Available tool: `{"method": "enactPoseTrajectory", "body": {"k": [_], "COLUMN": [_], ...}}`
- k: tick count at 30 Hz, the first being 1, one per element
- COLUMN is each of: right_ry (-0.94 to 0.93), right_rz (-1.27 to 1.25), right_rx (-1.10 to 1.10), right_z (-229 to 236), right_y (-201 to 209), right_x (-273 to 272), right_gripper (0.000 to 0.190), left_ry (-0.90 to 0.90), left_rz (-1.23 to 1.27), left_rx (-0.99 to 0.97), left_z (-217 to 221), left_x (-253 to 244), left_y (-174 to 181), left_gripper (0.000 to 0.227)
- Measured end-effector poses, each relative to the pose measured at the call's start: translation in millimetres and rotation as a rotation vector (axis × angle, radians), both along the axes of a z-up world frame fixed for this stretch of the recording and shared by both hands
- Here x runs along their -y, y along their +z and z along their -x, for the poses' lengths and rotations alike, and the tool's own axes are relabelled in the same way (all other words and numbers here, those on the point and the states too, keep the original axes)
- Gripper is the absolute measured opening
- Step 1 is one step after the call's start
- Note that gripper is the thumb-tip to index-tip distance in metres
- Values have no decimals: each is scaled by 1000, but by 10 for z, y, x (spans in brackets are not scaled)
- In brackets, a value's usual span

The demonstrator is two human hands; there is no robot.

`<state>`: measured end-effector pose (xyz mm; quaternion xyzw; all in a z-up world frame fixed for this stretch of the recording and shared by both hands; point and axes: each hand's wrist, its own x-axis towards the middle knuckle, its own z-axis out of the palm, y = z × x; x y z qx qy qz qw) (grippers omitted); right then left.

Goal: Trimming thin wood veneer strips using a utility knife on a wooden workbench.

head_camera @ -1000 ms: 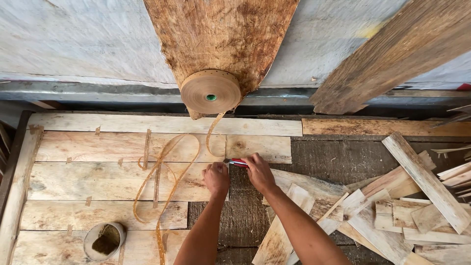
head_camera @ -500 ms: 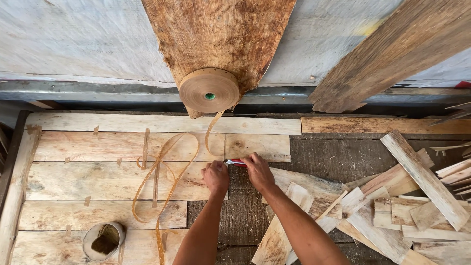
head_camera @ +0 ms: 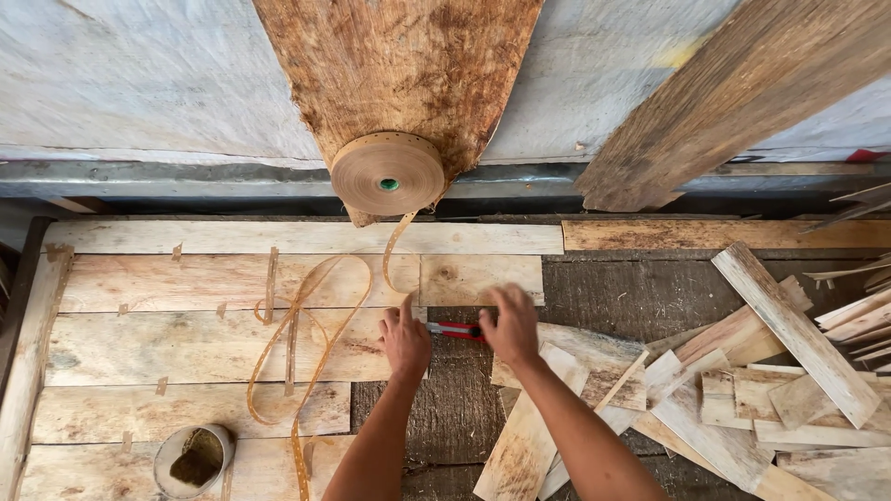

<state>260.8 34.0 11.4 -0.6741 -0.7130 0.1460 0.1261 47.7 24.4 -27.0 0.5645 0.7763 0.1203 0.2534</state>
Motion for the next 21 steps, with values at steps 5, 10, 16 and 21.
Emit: {"method": "enactPoseTrajectory", "body": {"k": [5,10,16,21], "right_ry": [-309,-341,-367,-511], "right_rz": [105,131,83,-53], "right_rx": [-11,-57,-156,-379], "right_z": [-326,-419,-464,-704], "right_y": [-62,-167,-251,-576], "right_x": [-85,11,9,-103], "right_gripper": [73,76,71,44], "left_ry": [-83,-106,-115,-129], "left_rz": [77,85,16,52], "left_rx": [-42,-51,-72,-47], "left_z": [-22,-14,-7,7], "left_x": [22,32,42,27], "left_y": [44,45,77,186], "left_gripper": [58,53,57,64]}}
